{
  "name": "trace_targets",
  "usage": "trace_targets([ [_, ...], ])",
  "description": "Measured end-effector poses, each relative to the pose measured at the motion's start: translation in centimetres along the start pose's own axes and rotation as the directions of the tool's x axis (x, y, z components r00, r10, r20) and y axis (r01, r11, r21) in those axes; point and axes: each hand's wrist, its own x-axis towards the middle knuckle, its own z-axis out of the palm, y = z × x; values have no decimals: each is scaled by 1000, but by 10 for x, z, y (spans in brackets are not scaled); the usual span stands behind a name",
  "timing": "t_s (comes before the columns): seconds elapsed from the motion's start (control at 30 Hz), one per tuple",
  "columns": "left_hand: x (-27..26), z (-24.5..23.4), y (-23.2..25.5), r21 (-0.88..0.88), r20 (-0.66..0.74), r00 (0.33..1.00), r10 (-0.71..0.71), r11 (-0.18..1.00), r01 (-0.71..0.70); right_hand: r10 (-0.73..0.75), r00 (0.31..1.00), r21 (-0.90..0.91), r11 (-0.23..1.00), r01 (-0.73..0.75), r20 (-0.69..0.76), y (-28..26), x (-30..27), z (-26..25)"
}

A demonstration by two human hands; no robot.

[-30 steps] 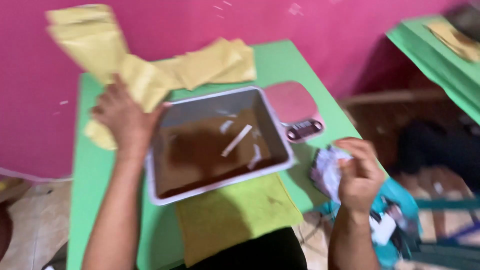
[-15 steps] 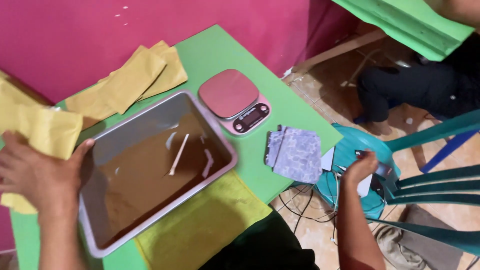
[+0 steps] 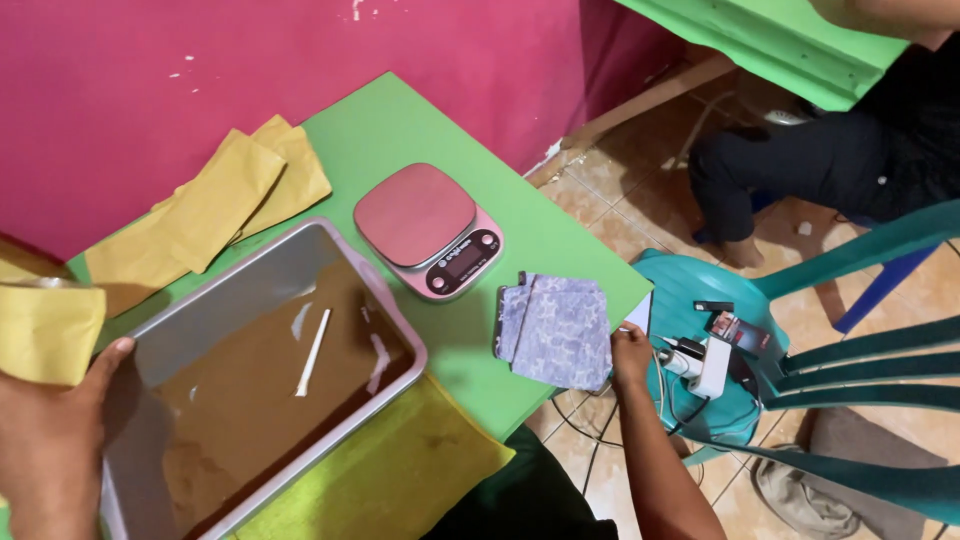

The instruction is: Stirring and leveling coffee powder in a metal tray using a small spoon on a digital scale.

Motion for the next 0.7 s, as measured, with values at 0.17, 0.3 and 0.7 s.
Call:
trace_targets([
  [0.17, 5, 24, -29, -199, 17, 991, 136, 971, -130, -26, 938, -23, 999, 36, 345, 50, -23, -3],
  [0.3, 11, 38, -46, -191, 7, 987, 159, 969, -155, 123, 834, -206, 978, -11, 538, 73, -101, -16],
  [0.7, 5, 10, -14, 13, -24, 999, 25, 1000, -25, 600, 355, -671, 732, 118, 717, 2, -207, -15],
])
